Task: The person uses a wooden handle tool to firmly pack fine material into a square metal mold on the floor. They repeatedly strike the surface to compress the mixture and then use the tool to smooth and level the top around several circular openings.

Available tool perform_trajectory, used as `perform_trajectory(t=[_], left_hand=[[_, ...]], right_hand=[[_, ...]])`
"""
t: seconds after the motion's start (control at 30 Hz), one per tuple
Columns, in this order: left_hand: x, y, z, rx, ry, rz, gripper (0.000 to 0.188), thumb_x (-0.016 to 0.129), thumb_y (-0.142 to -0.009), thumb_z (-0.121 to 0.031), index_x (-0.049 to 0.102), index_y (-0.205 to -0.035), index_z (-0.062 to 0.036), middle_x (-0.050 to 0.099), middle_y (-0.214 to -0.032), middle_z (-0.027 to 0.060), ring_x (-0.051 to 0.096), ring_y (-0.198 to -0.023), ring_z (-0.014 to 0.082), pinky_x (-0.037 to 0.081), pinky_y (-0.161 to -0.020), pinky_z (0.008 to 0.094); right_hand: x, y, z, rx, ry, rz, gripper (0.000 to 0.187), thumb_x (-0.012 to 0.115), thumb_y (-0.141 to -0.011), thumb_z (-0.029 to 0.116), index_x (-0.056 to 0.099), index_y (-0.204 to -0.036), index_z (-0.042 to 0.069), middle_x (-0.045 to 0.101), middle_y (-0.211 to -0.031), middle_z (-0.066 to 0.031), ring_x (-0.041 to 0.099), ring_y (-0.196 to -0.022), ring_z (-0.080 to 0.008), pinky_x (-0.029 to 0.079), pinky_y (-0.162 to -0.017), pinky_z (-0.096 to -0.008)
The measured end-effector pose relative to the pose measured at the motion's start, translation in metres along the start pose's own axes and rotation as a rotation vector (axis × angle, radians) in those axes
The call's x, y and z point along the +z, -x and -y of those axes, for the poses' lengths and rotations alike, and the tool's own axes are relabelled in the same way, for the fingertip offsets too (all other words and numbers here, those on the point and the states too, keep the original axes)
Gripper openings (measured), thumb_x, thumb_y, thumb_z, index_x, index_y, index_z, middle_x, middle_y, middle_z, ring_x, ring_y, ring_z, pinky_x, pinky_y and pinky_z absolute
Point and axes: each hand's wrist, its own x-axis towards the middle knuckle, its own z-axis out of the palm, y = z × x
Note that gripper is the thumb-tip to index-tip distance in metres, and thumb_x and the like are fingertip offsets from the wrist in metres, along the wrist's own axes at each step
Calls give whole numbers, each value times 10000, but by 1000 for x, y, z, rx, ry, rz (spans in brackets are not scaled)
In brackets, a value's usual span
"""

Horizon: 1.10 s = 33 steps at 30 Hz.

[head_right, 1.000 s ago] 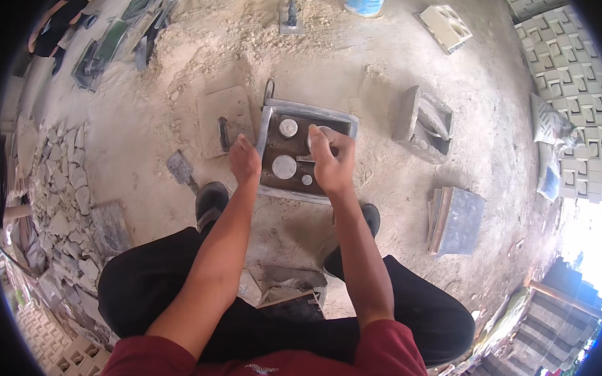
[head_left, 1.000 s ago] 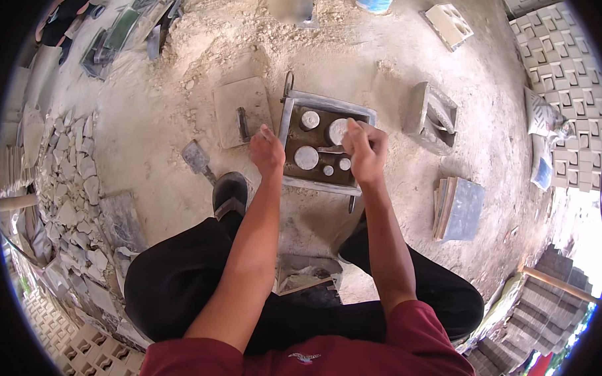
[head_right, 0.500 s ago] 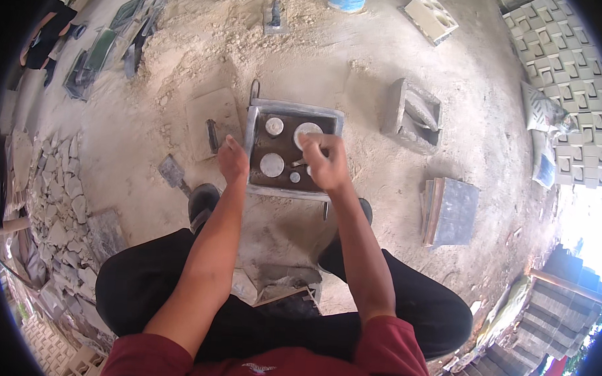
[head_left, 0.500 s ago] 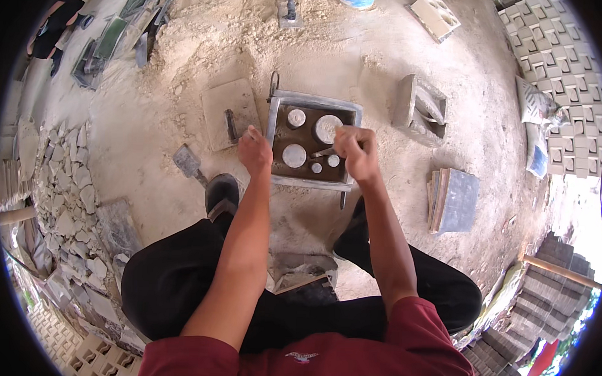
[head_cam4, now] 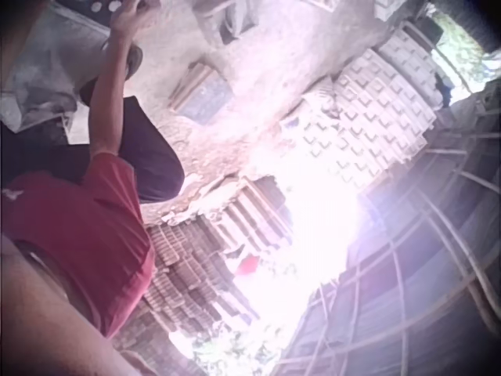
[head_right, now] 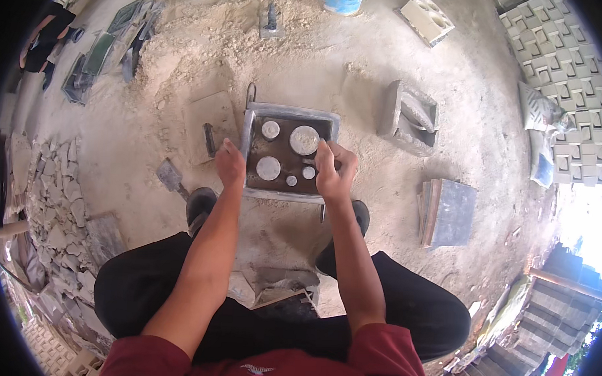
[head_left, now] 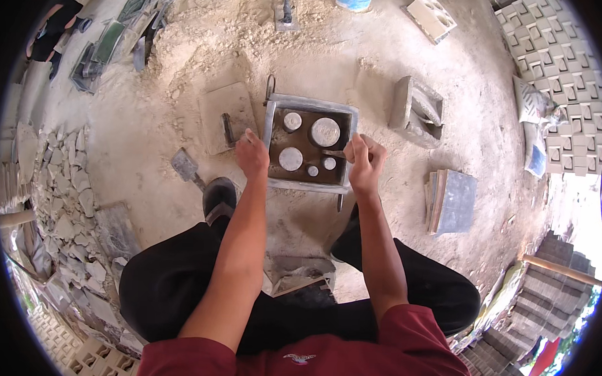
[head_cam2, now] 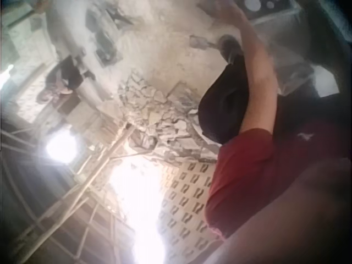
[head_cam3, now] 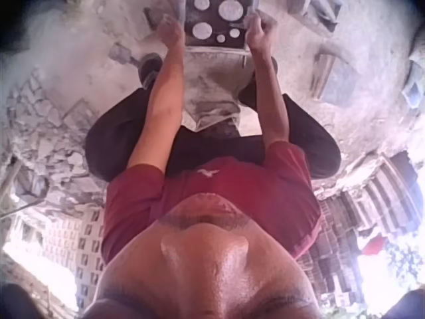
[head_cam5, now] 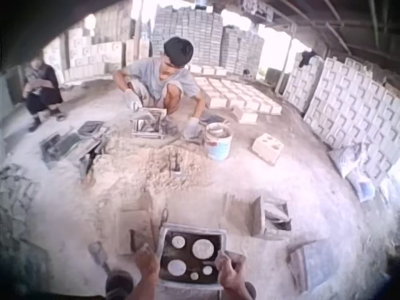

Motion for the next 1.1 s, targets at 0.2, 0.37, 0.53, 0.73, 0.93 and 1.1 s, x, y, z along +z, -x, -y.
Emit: perform_trajectory(t=[0.2,0.37,0.53,0.73,0.93,1.1], left_hand=[[-5,5,-10,5,4,34,545,294,-957,-400,602,-1063,37,580,-1047,250,538,-1024,409,418,-882,486],[-9,1,0,-9,-6,-27,528,305,-956,-381,615,-1033,39,591,-1009,255,556,-977,412,426,-862,492],[-5,6,-12,-15,-4,-7,505,327,-949,-363,624,-1005,41,595,-997,256,564,-958,407,428,-853,488],[-7,9,-8,-9,-14,-11,465,381,-926,-340,640,-940,46,606,-956,253,573,-940,407,436,-839,486],[-14,3,-9,-32,-36,-17,461,394,-919,-339,649,-916,45,609,-958,244,574,-942,406,439,-834,483],[-4,-1,2,-7,-18,-35,456,400,-917,-339,653,-921,40,608,-953,243,578,-934,407,445,-822,486]], right_hand=[[16,7,-2,-95,33,-114,451,487,-949,192,389,-535,44,359,-499,50,304,-485,-35,221,-431,-250],[54,-8,23,-108,-115,-203,500,470,-972,301,366,-551,52,344,-520,42,297,-530,-43,229,-458,-245],[53,-27,-10,-80,112,-199,440,427,-987,317,413,-633,56,388,-580,34,334,-561,-42,261,-486,-223],[61,-47,-2,-151,4,-219,442,378,-1000,337,417,-674,42,372,-589,14,335,-569,-66,284,-507,-244],[77,-60,10,-193,65,-126,438,324,-1002,406,360,-709,82,311,-657,27,300,-601,-72,270,-537,-228],[87,-89,14,-111,115,-78,390,357,-1002,343,435,-820,8,405,-675,-31,382,-652,-119,364,-598,-302]])
